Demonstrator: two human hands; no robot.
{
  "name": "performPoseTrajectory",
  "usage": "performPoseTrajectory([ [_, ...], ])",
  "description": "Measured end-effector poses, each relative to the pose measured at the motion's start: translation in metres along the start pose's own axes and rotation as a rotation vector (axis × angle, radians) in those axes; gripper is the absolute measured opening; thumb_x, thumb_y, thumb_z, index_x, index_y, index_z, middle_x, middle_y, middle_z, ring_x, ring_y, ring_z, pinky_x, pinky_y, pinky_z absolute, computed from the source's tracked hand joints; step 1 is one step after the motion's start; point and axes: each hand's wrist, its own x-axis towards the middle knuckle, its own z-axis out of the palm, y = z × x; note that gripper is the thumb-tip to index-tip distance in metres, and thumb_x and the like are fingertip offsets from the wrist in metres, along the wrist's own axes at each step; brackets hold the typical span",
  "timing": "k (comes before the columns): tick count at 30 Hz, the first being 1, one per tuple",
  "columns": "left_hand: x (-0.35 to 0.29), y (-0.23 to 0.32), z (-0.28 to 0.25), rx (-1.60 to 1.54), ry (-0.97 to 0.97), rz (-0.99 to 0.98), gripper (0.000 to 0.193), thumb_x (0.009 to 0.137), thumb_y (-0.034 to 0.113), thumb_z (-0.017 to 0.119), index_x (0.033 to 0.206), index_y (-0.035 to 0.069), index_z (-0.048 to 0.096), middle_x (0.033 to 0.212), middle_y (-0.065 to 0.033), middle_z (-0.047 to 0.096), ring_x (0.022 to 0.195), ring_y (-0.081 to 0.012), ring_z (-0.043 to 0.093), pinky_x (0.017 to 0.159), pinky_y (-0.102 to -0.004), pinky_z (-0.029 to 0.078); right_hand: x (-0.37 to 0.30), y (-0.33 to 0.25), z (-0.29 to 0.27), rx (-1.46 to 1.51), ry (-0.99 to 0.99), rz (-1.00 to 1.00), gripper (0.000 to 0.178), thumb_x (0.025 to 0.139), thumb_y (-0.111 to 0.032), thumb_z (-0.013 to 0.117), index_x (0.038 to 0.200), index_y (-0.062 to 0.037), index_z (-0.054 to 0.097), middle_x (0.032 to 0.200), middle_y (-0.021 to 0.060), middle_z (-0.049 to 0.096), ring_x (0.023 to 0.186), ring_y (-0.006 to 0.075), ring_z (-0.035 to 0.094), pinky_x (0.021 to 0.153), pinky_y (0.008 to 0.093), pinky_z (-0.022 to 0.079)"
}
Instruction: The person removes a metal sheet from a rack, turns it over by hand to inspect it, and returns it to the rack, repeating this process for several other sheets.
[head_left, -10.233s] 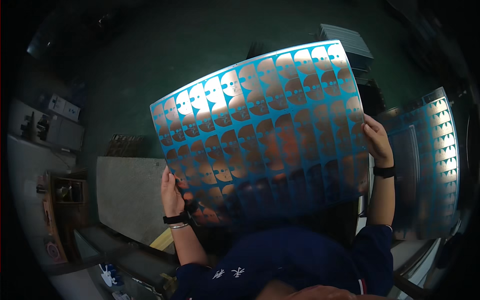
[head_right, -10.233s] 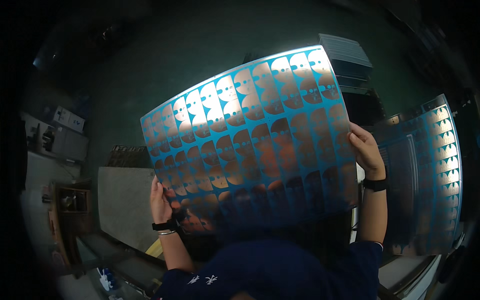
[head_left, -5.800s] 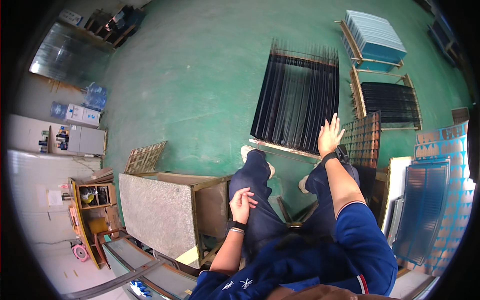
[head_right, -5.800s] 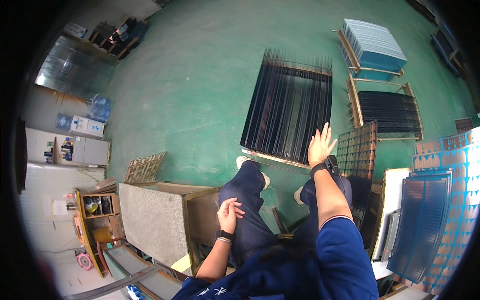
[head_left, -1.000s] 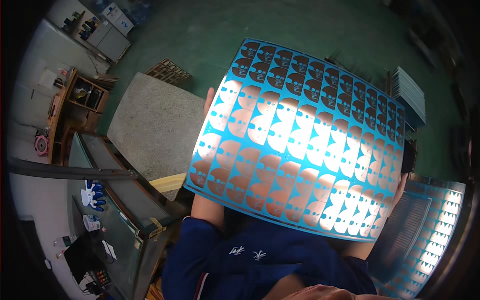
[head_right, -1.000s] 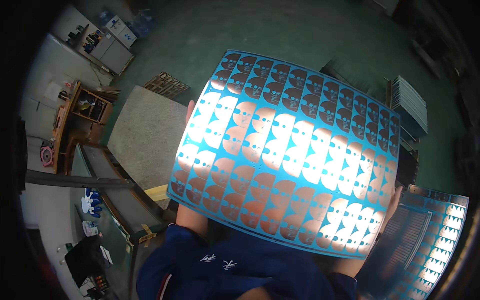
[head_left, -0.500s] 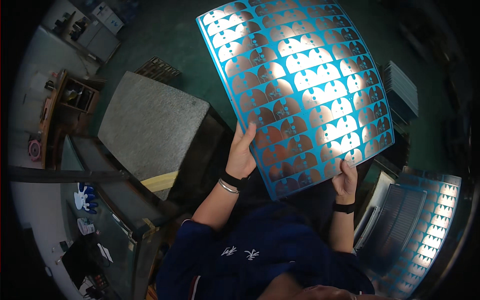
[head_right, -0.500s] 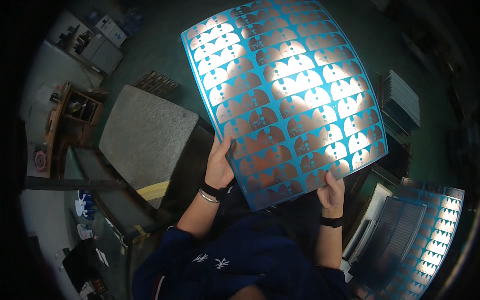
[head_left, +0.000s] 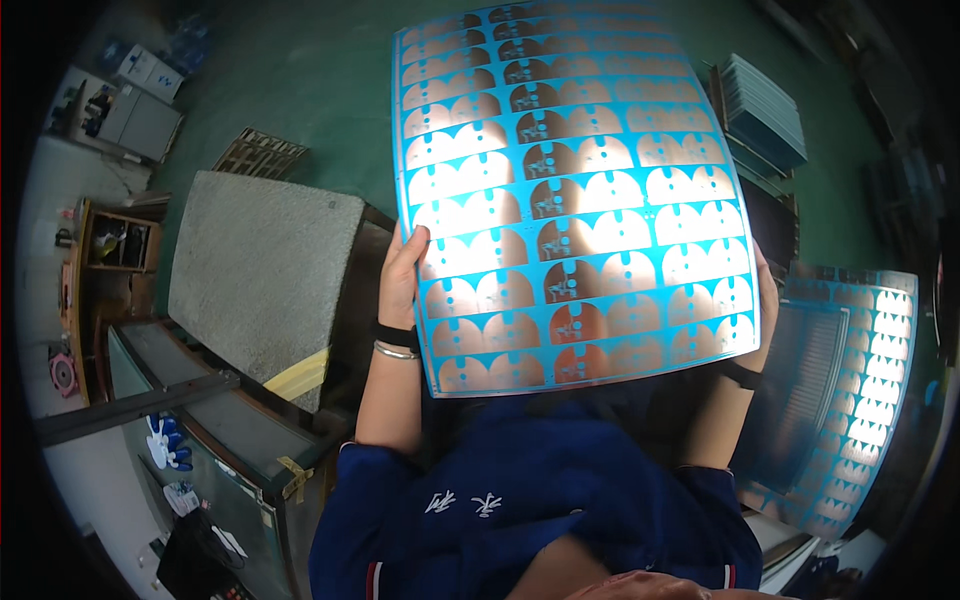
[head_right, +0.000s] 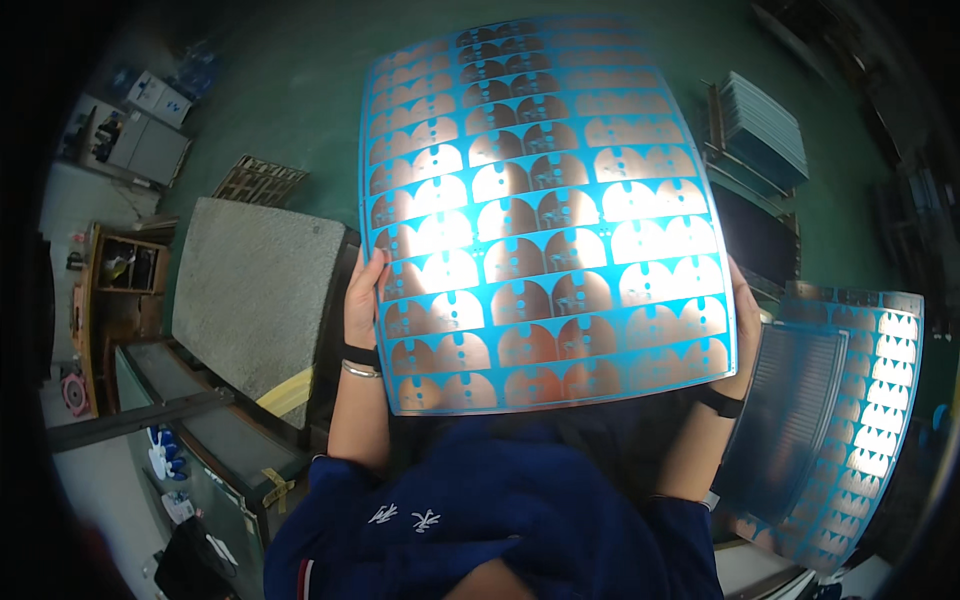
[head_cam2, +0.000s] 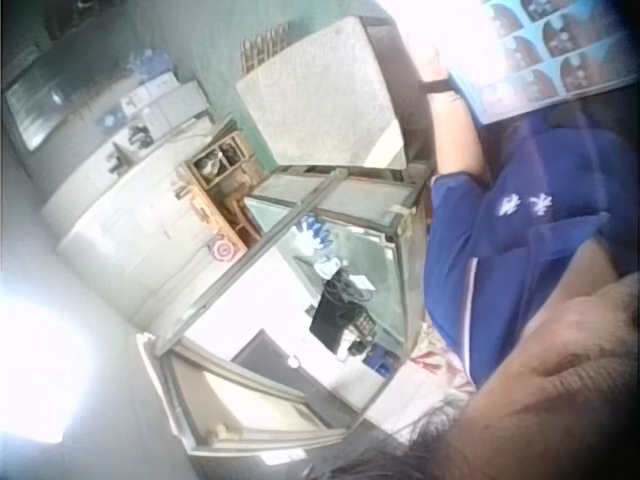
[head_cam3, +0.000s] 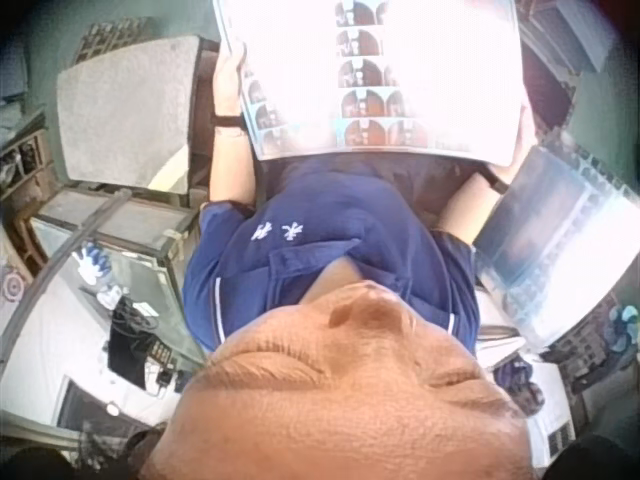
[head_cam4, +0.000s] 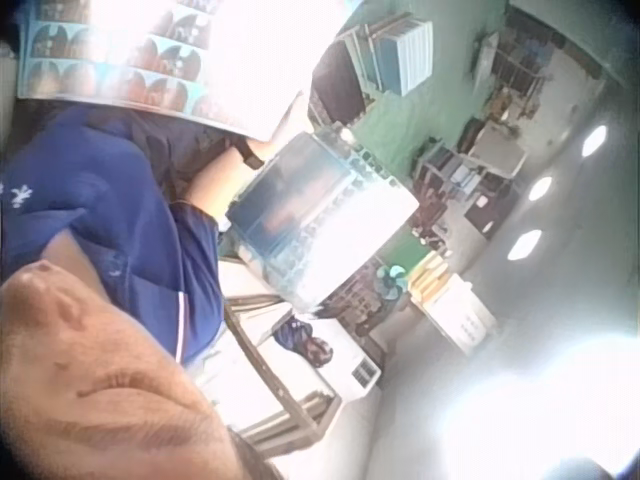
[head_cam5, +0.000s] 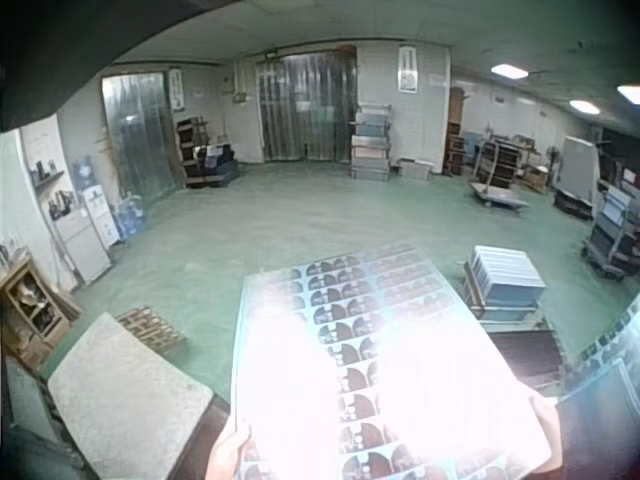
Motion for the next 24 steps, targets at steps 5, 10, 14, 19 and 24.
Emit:
performPoseTrajectory([
  [5,-0.002,0.002,-0.004,0.043,-0.028,-0.02,0.045,0.094,0.015,0.045,0.134,0.001,0.032,0.126,-0.0124,0.049,0.11,-0.0188,0.053,0.088,-0.0302,0.047,-0.007,-0.007,0.004,-0.261,0.082,0.027,0.041,0.093,-0.027,0.047,0.118,0.0052,0.052,0.105,0.0125,0.061,0.089,0.0141,0.06,0.077,0.0245,0.048],
  [10,-0.002,0.007,-0.001,0.047,-0.101,-0.048,0.032,0.095,0.017,0.043,0.124,0.004,0.04,0.108,-0.009,0.058,0.09,-0.0148,0.062,0.072,-0.0277,0.055,-0.002,-0.001,-0.004,-0.217,0.091,0.043,0.04,0.093,-0.026,0.048,0.118,0.0049,0.052,0.102,0.0118,0.063,0.087,0.013,0.061,0.074,0.0235,0.049],
  [14,-0.001,0.008,-0.008,0.01,-0.15,-0.044,0.03,0.095,0.016,0.043,0.123,0.005,0.042,0.106,-0.0076,0.059,0.086,-0.0132,0.063,0.068,-0.0257,0.056,-0.002,0.002,-0.009,-0.209,0.068,0.054,0.039,0.093,-0.025,0.048,0.119,0.0048,0.052,0.102,0.0128,0.063,0.087,0.0137,0.061,0.074,0.0241,0.05],
  [19,0.001,0.009,-0.017,0.14,0.014,0.028,0.027,0.093,0.017,0.048,0.118,0.005,0.046,0.097,-0.0021,0.058,0.085,-0.0106,0.06,0.069,-0.0248,0.053,-0.003,0.003,-0.008,-0.173,0.023,0.075,0.031,0.093,-0.024,0.047,0.103,0.0027,0.058,0.088,0.0059,0.063,0.076,0.0096,0.059,0.067,0.0213,0.047],
  [24,-0.008,0.017,-0.005,0.142,-0.085,0.025,0.04,0.09,0.016,0.054,0.126,0.005,0.041,0.098,-0.0027,0.057,0.09,-0.0125,0.057,0.078,-0.026,0.05,0.014,0.01,-0.046,-0.239,-0.137,0.133,0.027,0.093,-0.029,0.048,0.085,-0.0053,0.057,0.071,-0.0036,0.054,0.06,0.0039,0.047,0.054,0.0165,0.035],
])
